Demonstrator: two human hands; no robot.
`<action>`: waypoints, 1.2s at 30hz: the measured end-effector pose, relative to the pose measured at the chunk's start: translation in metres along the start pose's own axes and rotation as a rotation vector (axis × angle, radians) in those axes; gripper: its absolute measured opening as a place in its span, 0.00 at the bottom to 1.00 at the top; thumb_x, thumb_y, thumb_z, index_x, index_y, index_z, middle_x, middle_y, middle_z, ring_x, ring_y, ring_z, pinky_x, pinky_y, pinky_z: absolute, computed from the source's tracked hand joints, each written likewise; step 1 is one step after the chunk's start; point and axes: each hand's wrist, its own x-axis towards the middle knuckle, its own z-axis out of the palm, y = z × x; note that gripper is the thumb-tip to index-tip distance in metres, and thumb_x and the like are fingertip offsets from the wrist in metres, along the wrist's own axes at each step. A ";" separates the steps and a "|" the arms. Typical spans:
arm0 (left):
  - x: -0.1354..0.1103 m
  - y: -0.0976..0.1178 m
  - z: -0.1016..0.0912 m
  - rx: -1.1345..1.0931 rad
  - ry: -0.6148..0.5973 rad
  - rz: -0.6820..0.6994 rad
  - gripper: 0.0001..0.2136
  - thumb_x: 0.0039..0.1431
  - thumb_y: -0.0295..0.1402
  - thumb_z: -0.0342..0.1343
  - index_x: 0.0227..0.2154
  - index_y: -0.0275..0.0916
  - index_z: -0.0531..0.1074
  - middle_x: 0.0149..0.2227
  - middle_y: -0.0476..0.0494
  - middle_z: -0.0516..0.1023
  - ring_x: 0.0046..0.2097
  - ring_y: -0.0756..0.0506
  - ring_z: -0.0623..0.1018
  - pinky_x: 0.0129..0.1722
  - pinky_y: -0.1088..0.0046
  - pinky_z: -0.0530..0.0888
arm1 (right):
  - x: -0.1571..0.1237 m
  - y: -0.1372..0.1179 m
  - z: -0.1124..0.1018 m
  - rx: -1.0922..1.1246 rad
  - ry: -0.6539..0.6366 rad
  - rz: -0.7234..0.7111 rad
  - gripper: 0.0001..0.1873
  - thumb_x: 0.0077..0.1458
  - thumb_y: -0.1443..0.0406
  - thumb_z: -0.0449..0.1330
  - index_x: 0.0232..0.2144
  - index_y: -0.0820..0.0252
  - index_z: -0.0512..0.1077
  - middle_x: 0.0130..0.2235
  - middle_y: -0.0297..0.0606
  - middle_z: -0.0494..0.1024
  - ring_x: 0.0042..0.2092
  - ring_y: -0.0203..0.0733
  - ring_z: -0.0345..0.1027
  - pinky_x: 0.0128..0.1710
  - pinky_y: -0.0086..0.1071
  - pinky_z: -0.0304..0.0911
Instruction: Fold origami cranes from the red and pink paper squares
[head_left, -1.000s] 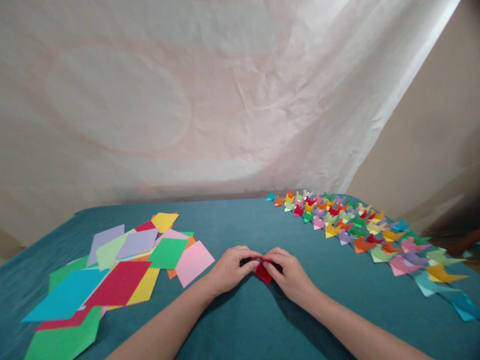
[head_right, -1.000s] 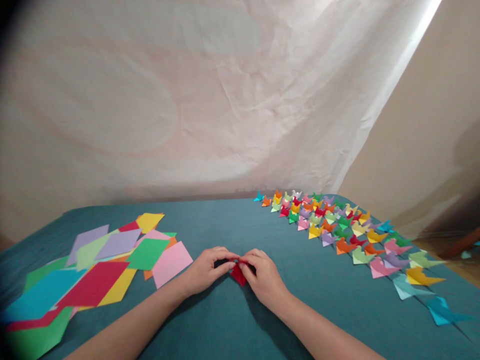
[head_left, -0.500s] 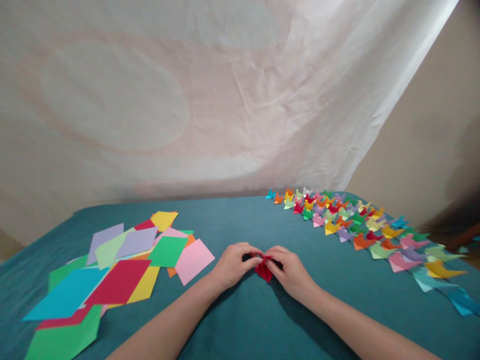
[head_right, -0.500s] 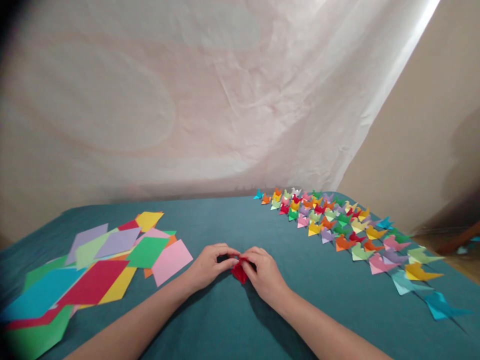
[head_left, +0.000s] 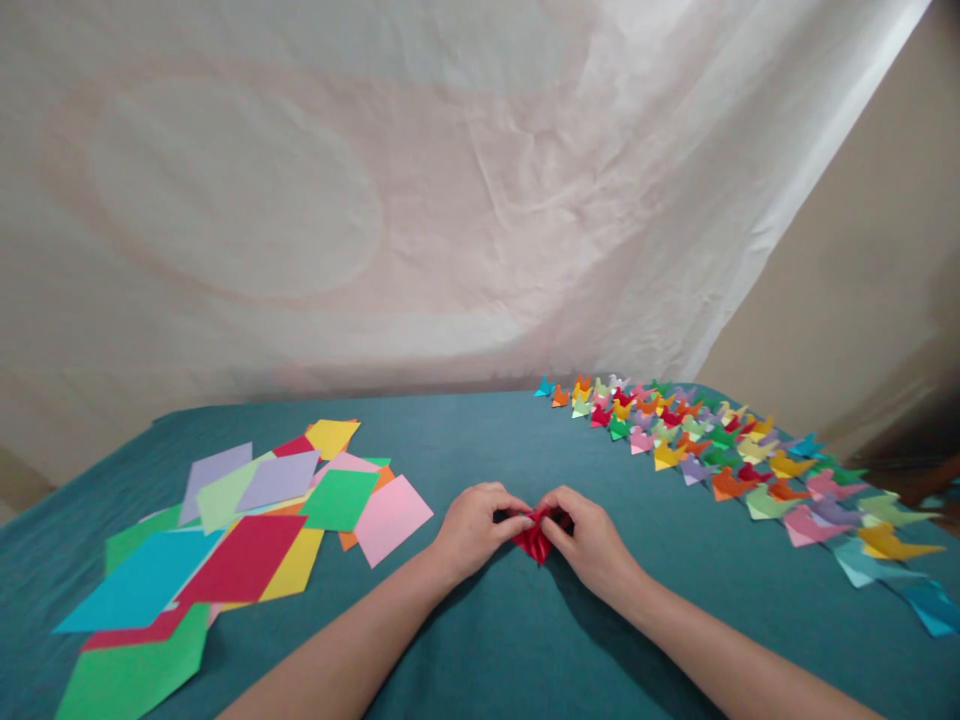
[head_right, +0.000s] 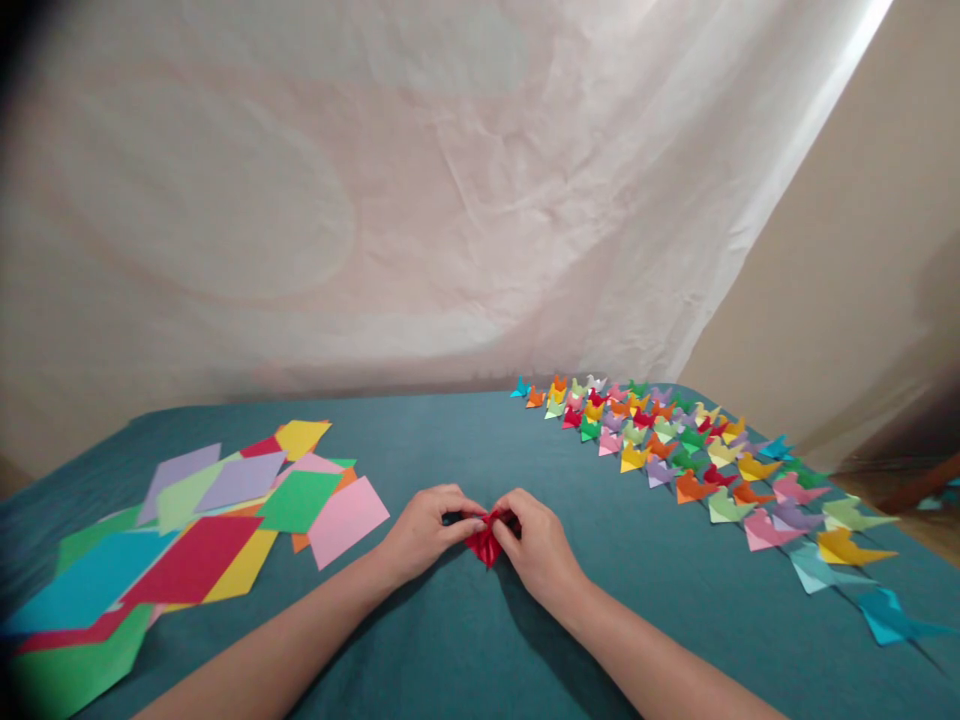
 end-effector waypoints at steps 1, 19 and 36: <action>0.000 0.000 0.000 0.004 0.001 0.000 0.08 0.56 0.34 0.55 0.35 0.42 0.78 0.30 0.48 0.76 0.35 0.47 0.73 0.36 0.75 0.66 | 0.000 -0.001 0.000 0.001 -0.003 -0.008 0.06 0.52 0.71 0.53 0.30 0.60 0.70 0.29 0.34 0.71 0.30 0.37 0.65 0.31 0.29 0.59; -0.002 0.004 0.003 0.123 0.038 -0.005 0.07 0.58 0.35 0.54 0.33 0.43 0.77 0.31 0.48 0.75 0.37 0.47 0.72 0.37 0.74 0.66 | -0.008 -0.006 -0.003 0.021 -0.051 -0.088 0.09 0.50 0.73 0.55 0.35 0.59 0.68 0.35 0.35 0.68 0.36 0.38 0.64 0.36 0.30 0.60; -0.005 0.008 0.005 0.238 0.055 0.020 0.07 0.58 0.34 0.53 0.34 0.42 0.76 0.33 0.48 0.74 0.37 0.47 0.72 0.39 0.72 0.66 | -0.006 -0.014 -0.006 0.018 0.001 -0.074 0.04 0.54 0.68 0.55 0.33 0.60 0.69 0.32 0.35 0.70 0.34 0.38 0.65 0.35 0.30 0.60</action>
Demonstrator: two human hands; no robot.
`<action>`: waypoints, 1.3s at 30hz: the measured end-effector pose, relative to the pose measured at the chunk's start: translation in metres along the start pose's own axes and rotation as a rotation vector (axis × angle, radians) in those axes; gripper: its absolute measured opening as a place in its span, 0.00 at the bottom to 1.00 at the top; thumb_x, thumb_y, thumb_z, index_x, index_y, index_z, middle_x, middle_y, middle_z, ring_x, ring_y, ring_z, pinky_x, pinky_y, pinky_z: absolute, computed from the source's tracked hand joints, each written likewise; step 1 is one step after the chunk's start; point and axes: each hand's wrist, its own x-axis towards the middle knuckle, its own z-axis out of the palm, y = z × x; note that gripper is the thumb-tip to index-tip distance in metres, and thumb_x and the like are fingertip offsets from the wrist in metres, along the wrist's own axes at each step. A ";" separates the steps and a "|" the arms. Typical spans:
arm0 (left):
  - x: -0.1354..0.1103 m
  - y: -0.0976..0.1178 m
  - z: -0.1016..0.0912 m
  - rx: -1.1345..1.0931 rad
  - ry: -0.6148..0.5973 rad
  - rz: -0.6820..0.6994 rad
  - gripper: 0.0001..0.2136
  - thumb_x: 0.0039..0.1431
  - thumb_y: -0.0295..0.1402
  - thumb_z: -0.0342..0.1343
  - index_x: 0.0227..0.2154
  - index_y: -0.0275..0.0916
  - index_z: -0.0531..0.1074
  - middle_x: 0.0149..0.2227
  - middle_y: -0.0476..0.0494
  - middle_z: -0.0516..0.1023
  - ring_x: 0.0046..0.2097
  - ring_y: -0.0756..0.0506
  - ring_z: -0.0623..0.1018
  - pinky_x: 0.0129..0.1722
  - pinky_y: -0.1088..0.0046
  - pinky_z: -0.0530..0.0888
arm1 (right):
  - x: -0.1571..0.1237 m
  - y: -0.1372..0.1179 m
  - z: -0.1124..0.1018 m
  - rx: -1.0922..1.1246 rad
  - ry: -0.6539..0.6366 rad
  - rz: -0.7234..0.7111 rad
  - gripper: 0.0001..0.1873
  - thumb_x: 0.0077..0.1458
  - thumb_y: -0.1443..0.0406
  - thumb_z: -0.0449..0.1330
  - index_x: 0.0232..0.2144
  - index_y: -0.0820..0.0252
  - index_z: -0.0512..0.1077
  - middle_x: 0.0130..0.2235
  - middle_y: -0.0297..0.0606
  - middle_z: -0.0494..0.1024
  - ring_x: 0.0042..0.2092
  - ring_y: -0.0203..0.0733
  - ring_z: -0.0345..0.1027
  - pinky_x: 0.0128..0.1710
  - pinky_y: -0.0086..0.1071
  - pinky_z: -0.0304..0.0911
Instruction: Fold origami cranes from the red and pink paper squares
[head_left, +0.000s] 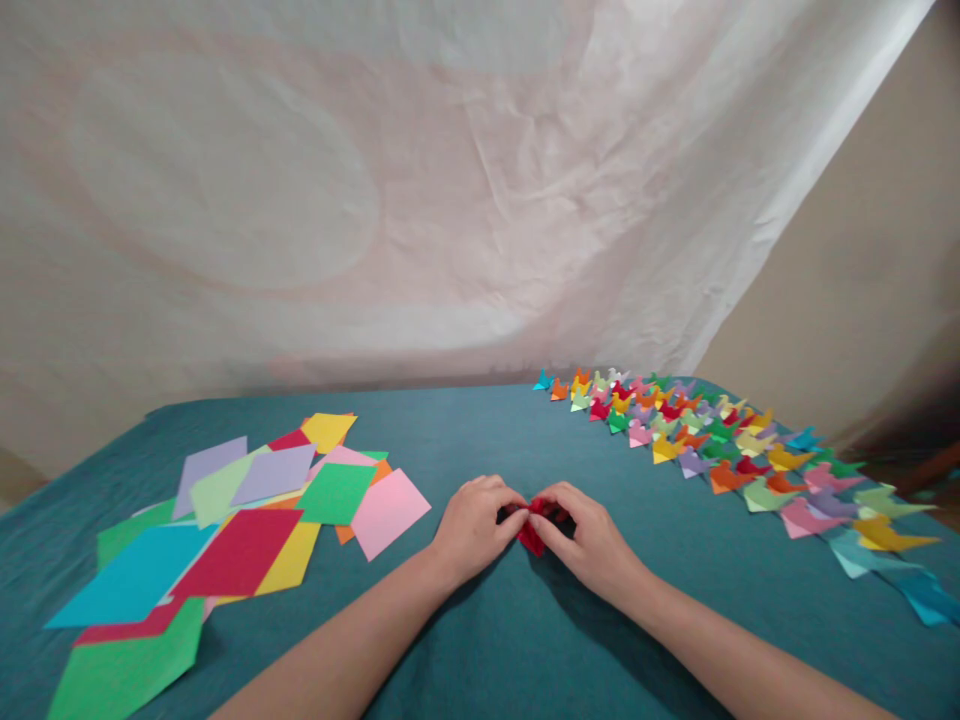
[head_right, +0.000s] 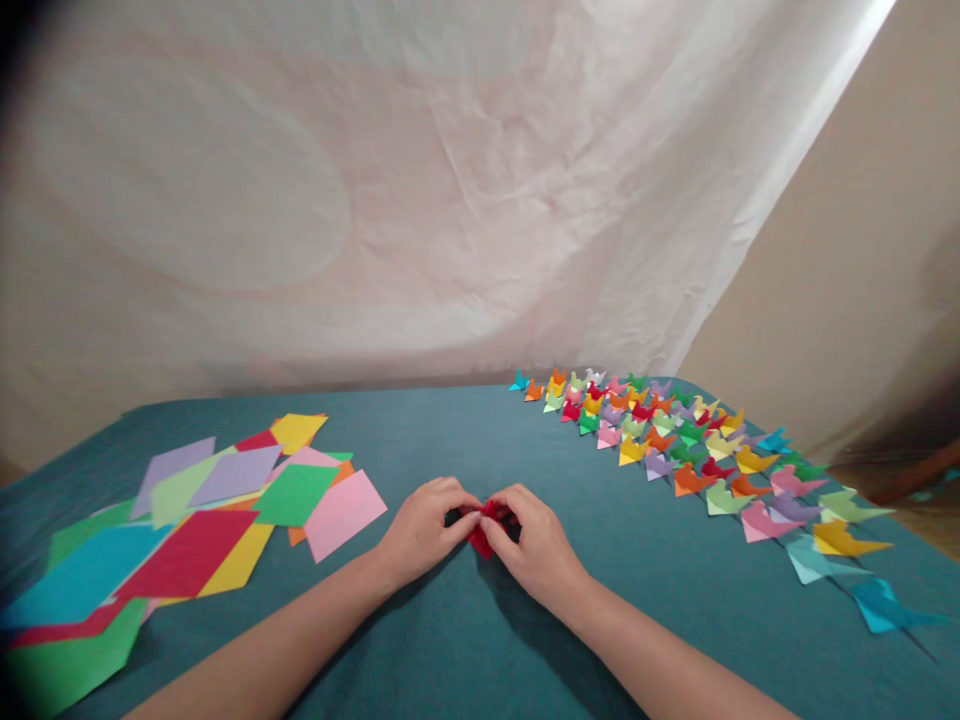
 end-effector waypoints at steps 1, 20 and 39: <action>0.000 0.000 0.000 0.006 0.001 0.000 0.07 0.59 0.34 0.53 0.34 0.42 0.76 0.33 0.48 0.74 0.37 0.46 0.72 0.39 0.72 0.66 | 0.000 0.000 0.000 -0.003 0.001 0.000 0.03 0.55 0.68 0.55 0.33 0.60 0.69 0.32 0.35 0.70 0.34 0.37 0.65 0.35 0.30 0.60; -0.003 -0.002 0.001 0.046 -0.004 0.041 0.09 0.61 0.34 0.51 0.36 0.44 0.76 0.32 0.47 0.73 0.37 0.47 0.71 0.38 0.72 0.66 | 0.003 0.008 0.002 0.006 -0.001 -0.040 0.06 0.56 0.68 0.54 0.33 0.59 0.71 0.33 0.37 0.72 0.35 0.39 0.66 0.35 0.31 0.61; -0.006 0.000 -0.005 -0.031 -0.013 0.011 0.10 0.56 0.40 0.56 0.36 0.41 0.74 0.35 0.46 0.73 0.40 0.45 0.70 0.40 0.71 0.66 | 0.004 0.006 0.001 -0.010 -0.009 -0.038 0.08 0.58 0.66 0.53 0.31 0.59 0.72 0.32 0.38 0.72 0.35 0.39 0.67 0.35 0.31 0.62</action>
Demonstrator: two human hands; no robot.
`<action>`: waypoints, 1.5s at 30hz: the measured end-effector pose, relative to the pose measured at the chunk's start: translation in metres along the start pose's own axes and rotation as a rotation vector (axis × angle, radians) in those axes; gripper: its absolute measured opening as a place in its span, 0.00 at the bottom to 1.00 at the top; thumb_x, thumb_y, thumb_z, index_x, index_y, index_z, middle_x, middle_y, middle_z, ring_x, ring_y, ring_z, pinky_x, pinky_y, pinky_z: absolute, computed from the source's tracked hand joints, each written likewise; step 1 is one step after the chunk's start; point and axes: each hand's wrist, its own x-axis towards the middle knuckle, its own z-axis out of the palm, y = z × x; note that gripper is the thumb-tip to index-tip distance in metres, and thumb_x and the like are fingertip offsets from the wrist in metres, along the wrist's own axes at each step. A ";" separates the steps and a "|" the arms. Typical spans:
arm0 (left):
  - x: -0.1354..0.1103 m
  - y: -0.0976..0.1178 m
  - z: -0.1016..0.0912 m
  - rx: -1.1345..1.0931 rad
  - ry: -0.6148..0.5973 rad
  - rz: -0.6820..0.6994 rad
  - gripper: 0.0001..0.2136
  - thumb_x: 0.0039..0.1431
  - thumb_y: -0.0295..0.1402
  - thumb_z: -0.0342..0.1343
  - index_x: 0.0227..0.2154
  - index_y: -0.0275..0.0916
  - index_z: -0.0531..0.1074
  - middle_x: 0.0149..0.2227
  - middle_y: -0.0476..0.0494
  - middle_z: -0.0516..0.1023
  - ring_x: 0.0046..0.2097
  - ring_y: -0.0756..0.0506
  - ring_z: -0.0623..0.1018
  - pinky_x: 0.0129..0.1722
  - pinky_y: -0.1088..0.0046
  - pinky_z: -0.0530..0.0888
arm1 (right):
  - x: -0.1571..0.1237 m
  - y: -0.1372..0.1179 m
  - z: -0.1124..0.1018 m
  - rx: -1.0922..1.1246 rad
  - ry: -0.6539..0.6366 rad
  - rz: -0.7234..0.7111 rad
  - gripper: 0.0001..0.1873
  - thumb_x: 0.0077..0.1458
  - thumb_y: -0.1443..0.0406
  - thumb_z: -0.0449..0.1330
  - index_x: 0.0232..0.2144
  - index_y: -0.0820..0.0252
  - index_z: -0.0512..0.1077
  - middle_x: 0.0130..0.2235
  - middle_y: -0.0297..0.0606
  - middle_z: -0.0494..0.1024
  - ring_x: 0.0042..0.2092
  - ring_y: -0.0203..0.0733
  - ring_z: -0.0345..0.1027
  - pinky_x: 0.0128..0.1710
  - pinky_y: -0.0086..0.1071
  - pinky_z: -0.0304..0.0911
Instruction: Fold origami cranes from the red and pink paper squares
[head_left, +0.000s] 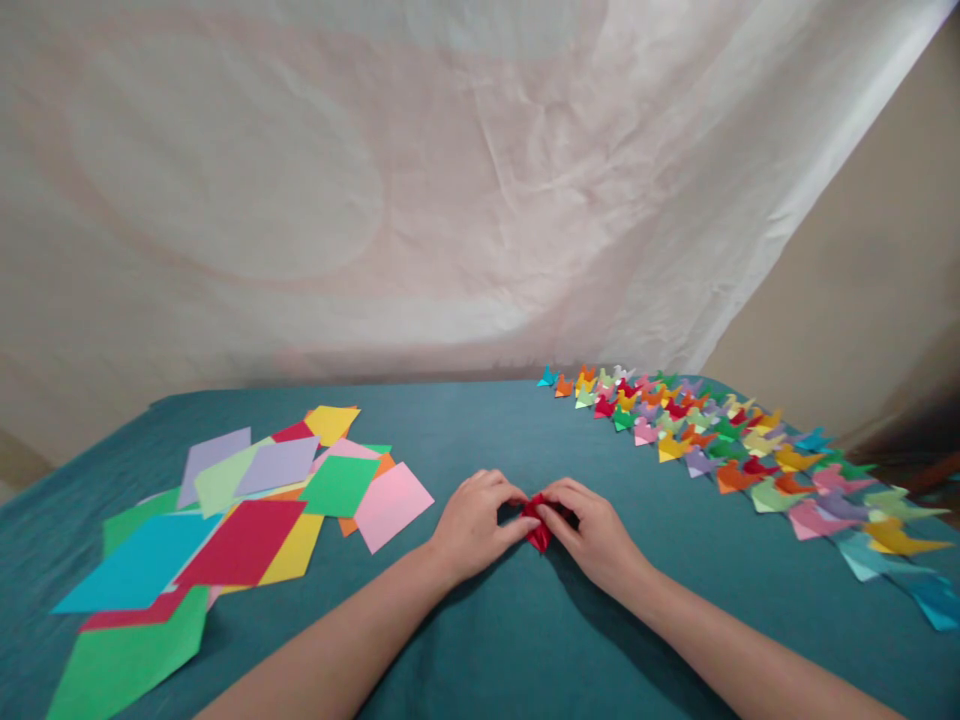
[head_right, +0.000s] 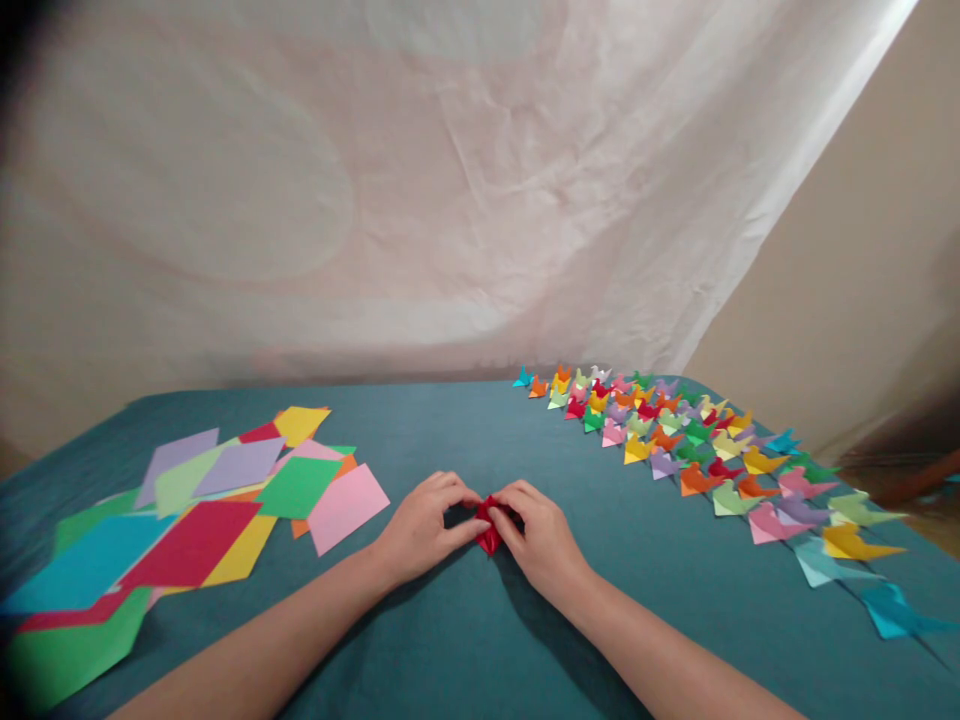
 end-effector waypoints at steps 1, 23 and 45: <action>0.000 0.000 0.000 -0.001 0.001 -0.003 0.10 0.56 0.40 0.56 0.36 0.41 0.74 0.35 0.46 0.73 0.40 0.45 0.70 0.40 0.71 0.66 | 0.000 0.000 0.000 -0.001 -0.002 0.000 0.08 0.58 0.66 0.53 0.31 0.59 0.72 0.32 0.38 0.72 0.35 0.39 0.67 0.35 0.31 0.62; -0.007 0.000 0.000 -0.024 0.014 -0.100 0.07 0.54 0.36 0.58 0.36 0.43 0.76 0.36 0.46 0.72 0.41 0.44 0.70 0.42 0.69 0.66 | -0.005 -0.005 0.001 0.027 -0.011 0.006 0.07 0.55 0.67 0.55 0.32 0.58 0.74 0.37 0.40 0.71 0.40 0.41 0.67 0.42 0.34 0.64; -0.006 -0.003 0.004 -0.028 0.034 -0.108 0.05 0.53 0.34 0.59 0.33 0.45 0.77 0.35 0.48 0.73 0.40 0.45 0.70 0.40 0.71 0.66 | -0.003 -0.014 0.005 0.138 -0.029 0.157 0.08 0.52 0.69 0.57 0.29 0.58 0.77 0.39 0.39 0.73 0.42 0.41 0.68 0.44 0.34 0.63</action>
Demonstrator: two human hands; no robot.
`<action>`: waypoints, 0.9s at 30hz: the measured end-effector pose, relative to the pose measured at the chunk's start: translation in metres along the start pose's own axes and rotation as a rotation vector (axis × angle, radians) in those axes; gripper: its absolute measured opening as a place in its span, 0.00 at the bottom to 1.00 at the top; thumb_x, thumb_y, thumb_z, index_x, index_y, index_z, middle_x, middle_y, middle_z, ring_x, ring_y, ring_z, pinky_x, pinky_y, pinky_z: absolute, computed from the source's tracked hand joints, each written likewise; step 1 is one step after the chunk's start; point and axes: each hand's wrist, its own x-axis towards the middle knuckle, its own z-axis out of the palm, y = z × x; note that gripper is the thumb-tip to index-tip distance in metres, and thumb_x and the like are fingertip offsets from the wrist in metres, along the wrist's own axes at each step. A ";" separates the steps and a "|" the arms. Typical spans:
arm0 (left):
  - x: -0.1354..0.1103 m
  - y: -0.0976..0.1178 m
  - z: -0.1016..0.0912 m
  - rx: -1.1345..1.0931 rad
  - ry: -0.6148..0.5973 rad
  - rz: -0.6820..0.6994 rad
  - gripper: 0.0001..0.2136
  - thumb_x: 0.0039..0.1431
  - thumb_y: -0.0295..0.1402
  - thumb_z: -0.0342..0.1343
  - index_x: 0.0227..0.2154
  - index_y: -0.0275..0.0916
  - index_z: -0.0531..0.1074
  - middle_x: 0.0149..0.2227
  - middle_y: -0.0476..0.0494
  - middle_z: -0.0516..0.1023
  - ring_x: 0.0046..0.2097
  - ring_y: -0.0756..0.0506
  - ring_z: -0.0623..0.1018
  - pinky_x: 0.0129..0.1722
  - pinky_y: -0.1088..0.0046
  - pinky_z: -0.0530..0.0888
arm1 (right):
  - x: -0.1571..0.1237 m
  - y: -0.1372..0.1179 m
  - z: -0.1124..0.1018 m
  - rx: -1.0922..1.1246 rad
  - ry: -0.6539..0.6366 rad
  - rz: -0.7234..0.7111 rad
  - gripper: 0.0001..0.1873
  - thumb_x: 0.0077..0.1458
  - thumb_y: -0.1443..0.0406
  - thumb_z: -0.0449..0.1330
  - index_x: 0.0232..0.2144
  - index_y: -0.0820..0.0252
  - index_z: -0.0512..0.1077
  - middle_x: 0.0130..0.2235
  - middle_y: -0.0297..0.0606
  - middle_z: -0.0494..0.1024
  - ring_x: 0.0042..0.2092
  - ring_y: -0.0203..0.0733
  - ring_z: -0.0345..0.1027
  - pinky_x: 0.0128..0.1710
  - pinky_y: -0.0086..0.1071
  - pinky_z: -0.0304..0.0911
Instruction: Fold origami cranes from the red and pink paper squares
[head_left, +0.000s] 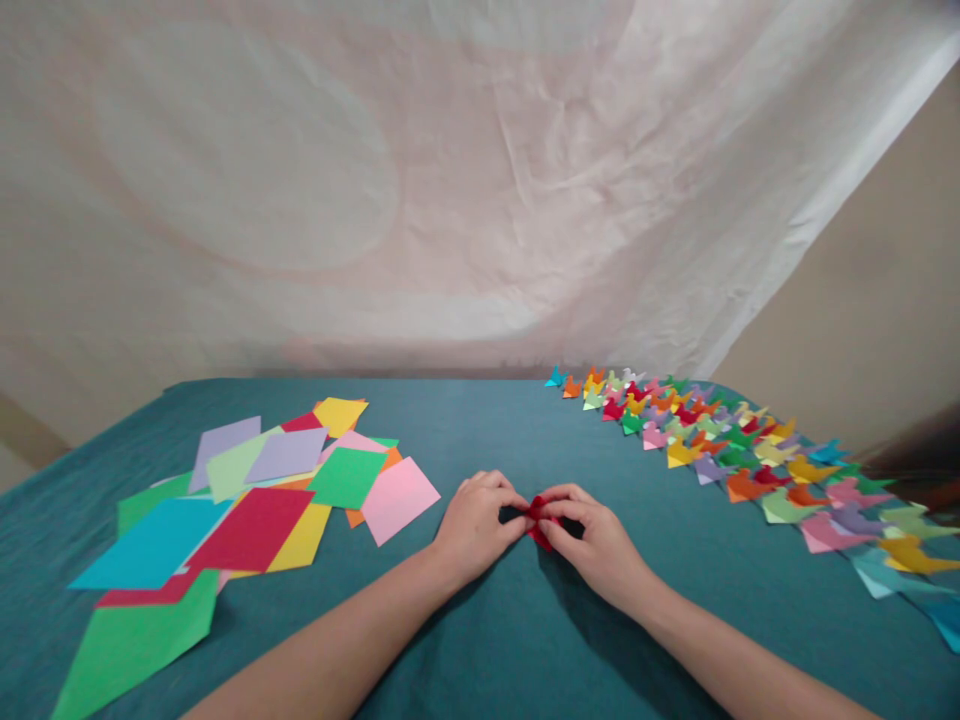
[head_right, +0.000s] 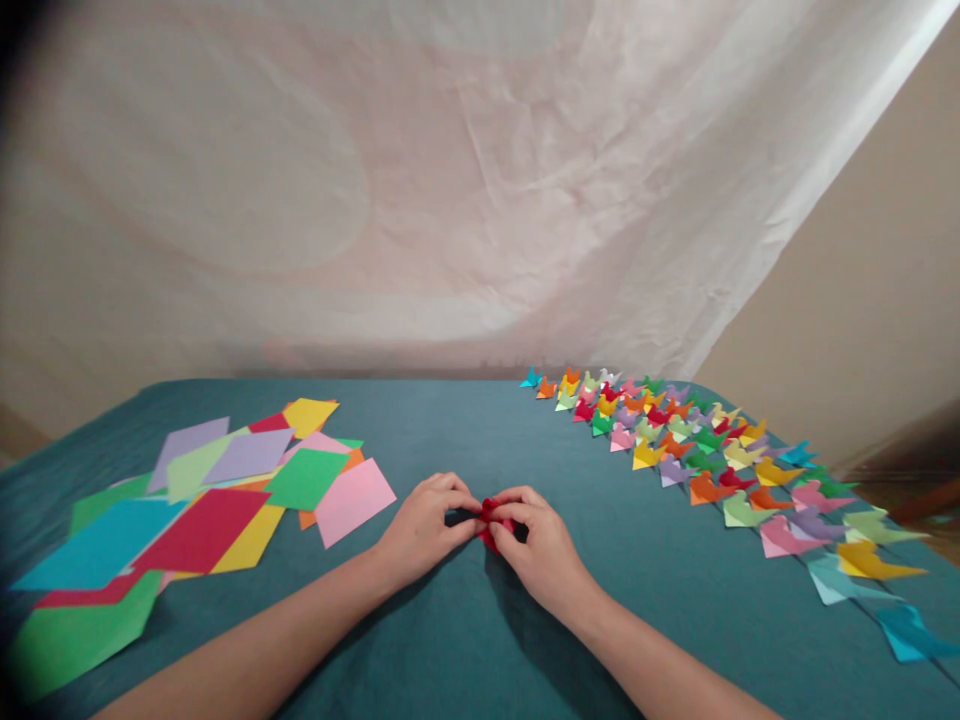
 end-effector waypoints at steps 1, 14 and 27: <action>0.000 0.000 0.000 -0.001 0.001 0.000 0.05 0.53 0.34 0.59 0.33 0.45 0.77 0.35 0.48 0.73 0.40 0.45 0.70 0.40 0.71 0.66 | 0.000 0.000 0.000 0.001 -0.003 0.004 0.08 0.52 0.69 0.57 0.29 0.58 0.77 0.38 0.39 0.73 0.42 0.40 0.68 0.44 0.34 0.63; 0.004 -0.001 -0.001 -0.013 -0.026 0.006 0.07 0.55 0.35 0.57 0.36 0.47 0.77 0.34 0.49 0.74 0.39 0.46 0.71 0.39 0.72 0.65 | 0.000 0.002 -0.002 -0.024 -0.039 -0.007 0.10 0.54 0.70 0.55 0.31 0.59 0.76 0.39 0.39 0.73 0.42 0.40 0.67 0.45 0.34 0.62; 0.009 -0.002 0.002 -0.009 -0.009 0.024 0.06 0.53 0.33 0.58 0.34 0.48 0.78 0.34 0.50 0.75 0.38 0.46 0.71 0.39 0.72 0.65 | -0.002 0.011 -0.003 -0.062 0.033 -0.091 0.05 0.50 0.72 0.55 0.27 0.59 0.69 0.35 0.37 0.71 0.37 0.39 0.67 0.38 0.32 0.62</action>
